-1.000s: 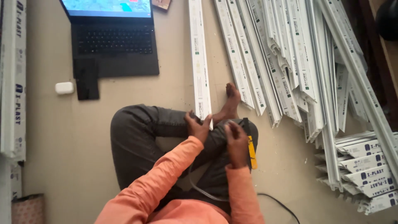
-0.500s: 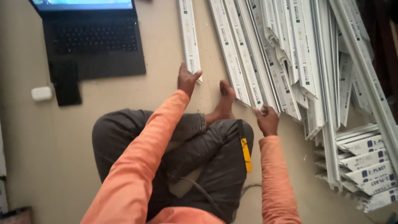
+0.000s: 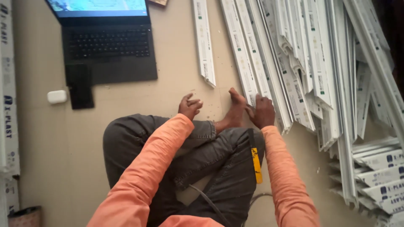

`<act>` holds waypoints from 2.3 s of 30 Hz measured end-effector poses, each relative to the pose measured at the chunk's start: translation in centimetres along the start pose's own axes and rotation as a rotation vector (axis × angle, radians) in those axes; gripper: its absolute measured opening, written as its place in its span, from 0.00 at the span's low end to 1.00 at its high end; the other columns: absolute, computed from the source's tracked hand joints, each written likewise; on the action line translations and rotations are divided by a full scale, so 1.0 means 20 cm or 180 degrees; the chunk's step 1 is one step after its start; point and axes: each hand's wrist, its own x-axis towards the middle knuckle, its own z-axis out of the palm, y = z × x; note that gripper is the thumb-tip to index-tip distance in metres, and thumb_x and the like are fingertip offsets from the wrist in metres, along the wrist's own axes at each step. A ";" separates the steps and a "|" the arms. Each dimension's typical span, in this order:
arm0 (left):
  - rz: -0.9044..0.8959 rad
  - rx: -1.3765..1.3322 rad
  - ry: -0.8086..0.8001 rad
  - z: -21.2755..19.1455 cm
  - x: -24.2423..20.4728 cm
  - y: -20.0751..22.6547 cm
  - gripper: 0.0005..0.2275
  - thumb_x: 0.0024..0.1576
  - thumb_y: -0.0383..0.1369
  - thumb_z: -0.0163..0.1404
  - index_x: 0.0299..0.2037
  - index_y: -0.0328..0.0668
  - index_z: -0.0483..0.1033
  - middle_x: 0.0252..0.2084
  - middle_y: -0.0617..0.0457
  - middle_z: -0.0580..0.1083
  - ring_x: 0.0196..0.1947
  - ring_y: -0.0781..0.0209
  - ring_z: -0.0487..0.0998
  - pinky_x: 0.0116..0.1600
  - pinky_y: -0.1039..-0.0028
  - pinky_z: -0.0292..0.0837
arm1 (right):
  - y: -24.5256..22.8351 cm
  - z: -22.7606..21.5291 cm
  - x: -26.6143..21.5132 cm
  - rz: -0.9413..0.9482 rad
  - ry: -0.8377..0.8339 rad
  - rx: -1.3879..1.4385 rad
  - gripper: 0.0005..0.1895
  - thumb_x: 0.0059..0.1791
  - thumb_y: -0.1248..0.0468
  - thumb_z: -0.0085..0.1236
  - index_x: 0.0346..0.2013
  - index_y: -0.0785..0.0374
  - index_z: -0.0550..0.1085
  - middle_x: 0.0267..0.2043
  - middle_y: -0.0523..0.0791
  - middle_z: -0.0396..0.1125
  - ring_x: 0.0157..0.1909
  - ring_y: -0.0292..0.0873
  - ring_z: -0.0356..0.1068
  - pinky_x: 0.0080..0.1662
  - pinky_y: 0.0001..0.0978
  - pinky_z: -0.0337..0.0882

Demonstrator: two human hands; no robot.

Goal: The recorder is shown assembling uPVC window frame components, specifically inserting rubber weather strips and weather seals into the frame profiles.

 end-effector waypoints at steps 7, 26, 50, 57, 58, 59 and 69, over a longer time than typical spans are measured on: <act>-0.0066 -0.0564 -0.0077 -0.03 0.07 -0.13 0.30 0.53 0.27 0.60 0.67 0.37 0.64 0.51 0.45 0.77 0.43 0.57 0.82 0.42 0.70 0.78 | -0.11 -0.08 0.31 0.0641 -0.1067 0.0428 0.45 0.43 0.47 0.67 0.65 0.73 0.64 0.50 0.62 0.72 0.46 0.60 0.76 0.47 0.50 0.76; 0.0178 -0.0564 -0.0654 -0.01 -0.18 0.08 0.26 0.58 0.36 0.57 0.66 0.37 0.66 0.52 0.44 0.77 0.48 0.54 0.81 0.49 0.66 0.78 | -0.73 -0.92 -0.31 0.1029 -0.0907 0.4959 0.48 0.39 0.63 0.65 0.73 0.62 0.57 0.60 0.49 0.67 0.59 0.45 0.70 0.59 0.36 0.71; 0.0996 -0.0154 -0.1359 -0.10 -0.34 0.04 0.32 0.50 0.29 0.65 0.65 0.32 0.68 0.56 0.42 0.77 0.54 0.55 0.80 0.59 0.64 0.77 | -1.12 -0.58 -0.72 0.0767 -0.0422 0.3975 0.48 0.33 0.69 0.71 0.67 0.65 0.62 0.54 0.49 0.71 0.53 0.42 0.72 0.53 0.34 0.73; 0.0876 -0.0143 -0.1587 -0.09 -0.15 -0.06 0.24 0.52 0.29 0.63 0.58 0.30 0.74 0.50 0.46 0.79 0.49 0.57 0.81 0.57 0.66 0.78 | -1.10 -0.47 -0.63 0.0709 -0.0379 0.3988 0.45 0.34 0.65 0.76 0.63 0.66 0.66 0.52 0.51 0.74 0.52 0.44 0.75 0.53 0.36 0.74; 0.0766 -0.0257 -0.1514 -0.08 -0.13 -0.08 0.22 0.53 0.30 0.62 0.57 0.30 0.74 0.49 0.45 0.80 0.47 0.57 0.81 0.55 0.65 0.78 | -1.11 -0.48 -0.60 0.0755 -0.0378 0.3743 0.44 0.34 0.63 0.77 0.61 0.66 0.67 0.51 0.51 0.74 0.51 0.44 0.75 0.52 0.36 0.74; 0.0659 -0.0372 -0.1440 -0.07 -0.11 -0.10 0.21 0.54 0.30 0.62 0.56 0.29 0.74 0.48 0.45 0.80 0.45 0.56 0.81 0.53 0.64 0.79 | -1.12 -0.48 -0.57 0.0795 -0.0376 0.3495 0.42 0.34 0.60 0.78 0.59 0.66 0.68 0.50 0.51 0.75 0.50 0.44 0.76 0.52 0.36 0.74; 0.0466 -0.1051 -0.1463 -0.14 -0.27 0.05 0.21 0.53 0.27 0.62 0.55 0.28 0.71 0.46 0.39 0.79 0.43 0.50 0.83 0.47 0.62 0.83 | -1.17 -0.57 -0.79 0.0758 0.0604 0.3298 0.22 0.50 0.64 0.61 0.57 0.70 0.71 0.49 0.56 0.75 0.50 0.50 0.77 0.51 0.38 0.74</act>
